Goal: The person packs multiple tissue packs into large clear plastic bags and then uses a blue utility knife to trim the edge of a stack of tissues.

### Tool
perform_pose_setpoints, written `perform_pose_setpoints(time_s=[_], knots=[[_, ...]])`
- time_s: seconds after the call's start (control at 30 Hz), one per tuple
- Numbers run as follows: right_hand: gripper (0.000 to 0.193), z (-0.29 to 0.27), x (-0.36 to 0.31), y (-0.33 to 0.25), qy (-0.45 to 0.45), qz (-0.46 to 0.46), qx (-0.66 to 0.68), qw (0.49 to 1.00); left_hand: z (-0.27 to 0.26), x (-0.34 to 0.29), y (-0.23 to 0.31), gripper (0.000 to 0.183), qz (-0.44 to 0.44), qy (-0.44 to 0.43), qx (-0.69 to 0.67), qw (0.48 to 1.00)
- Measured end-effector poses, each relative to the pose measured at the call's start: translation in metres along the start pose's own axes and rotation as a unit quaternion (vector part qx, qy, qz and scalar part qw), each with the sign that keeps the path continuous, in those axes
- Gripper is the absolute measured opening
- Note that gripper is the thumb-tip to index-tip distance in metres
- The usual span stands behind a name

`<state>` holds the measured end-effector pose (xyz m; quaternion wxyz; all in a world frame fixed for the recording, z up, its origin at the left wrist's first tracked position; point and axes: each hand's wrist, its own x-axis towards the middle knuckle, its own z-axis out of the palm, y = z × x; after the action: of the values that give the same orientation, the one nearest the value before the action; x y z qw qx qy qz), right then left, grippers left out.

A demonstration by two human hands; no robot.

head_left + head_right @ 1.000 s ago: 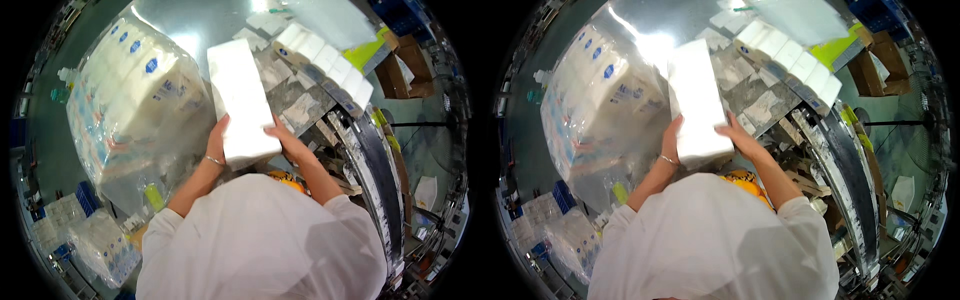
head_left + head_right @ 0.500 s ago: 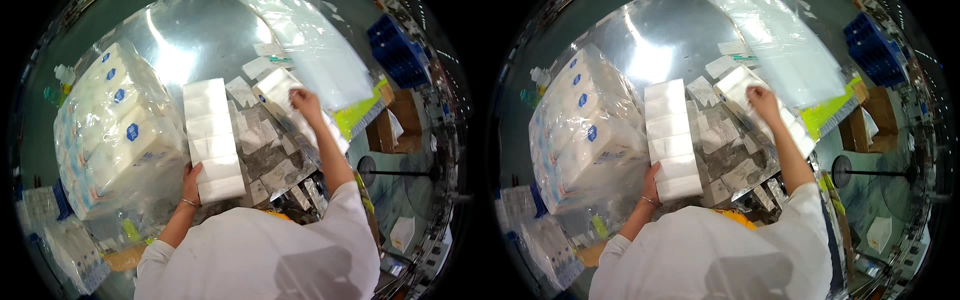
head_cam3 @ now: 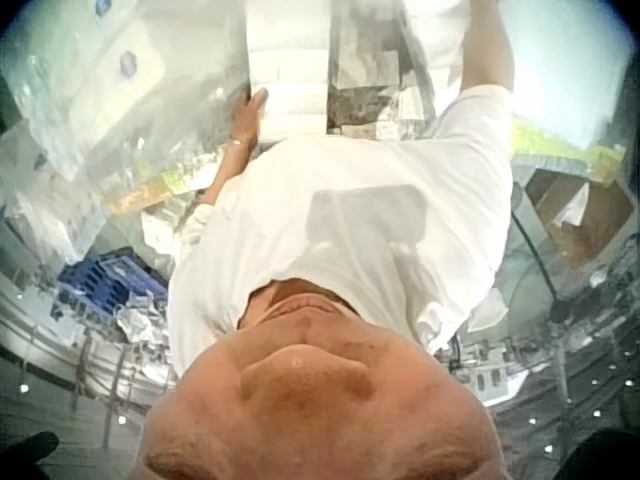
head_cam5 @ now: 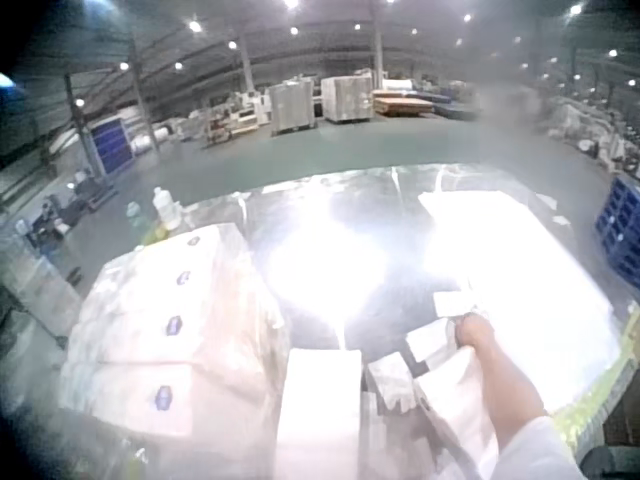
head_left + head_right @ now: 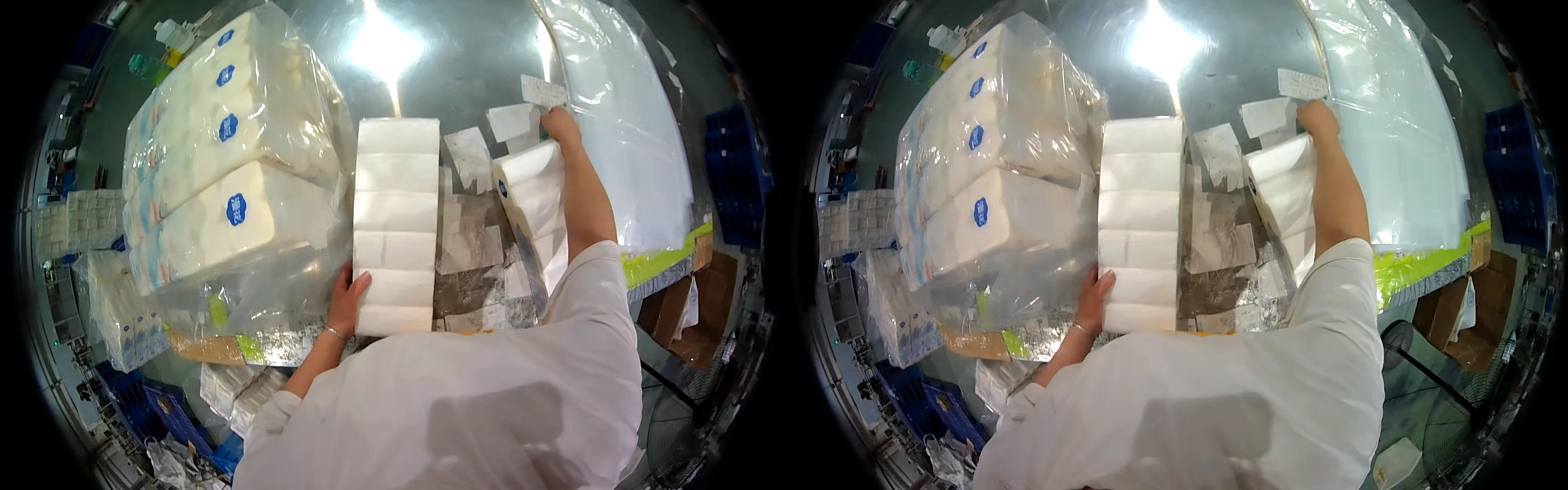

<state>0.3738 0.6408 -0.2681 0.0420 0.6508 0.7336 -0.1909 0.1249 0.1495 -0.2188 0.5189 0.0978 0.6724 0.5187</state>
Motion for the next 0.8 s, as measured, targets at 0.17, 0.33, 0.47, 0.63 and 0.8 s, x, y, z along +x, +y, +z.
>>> perform_pose_setpoints(time_s=[0.17, 0.33, 0.47, 0.63, 0.8], knots=[[0.037, -0.002, -0.025, -0.018, 0.197, 0.0, 0.182, 0.963, 0.003, 0.001, 0.006, 0.052, 0.02, -0.021, 0.025, 0.999], [0.031, -0.06, -0.167, -0.051, 0.047, -0.165, 0.426, 0.888, 0.001, 0.001, 0.009, 0.057, 0.125, -0.014, 0.136, 0.983], [0.03, -0.039, -0.316, -0.067, -0.102, -0.112, 0.433, 0.889, 0.005, -0.011, 0.015, 0.064, 0.265, -0.02, 0.208, 0.941], [0.029, 0.027, -0.41, -0.055, -0.113, -0.099, 0.412, 0.899, 0.002, -0.015, 0.027, 0.07, 0.366, -0.039, 0.399, 0.84], [0.026, 0.051, -0.443, -0.063, 0.008, -0.126, 0.418, 0.9, 0.016, 0.002, 0.044, 0.073, 0.43, -0.037, 0.45, 0.781]])
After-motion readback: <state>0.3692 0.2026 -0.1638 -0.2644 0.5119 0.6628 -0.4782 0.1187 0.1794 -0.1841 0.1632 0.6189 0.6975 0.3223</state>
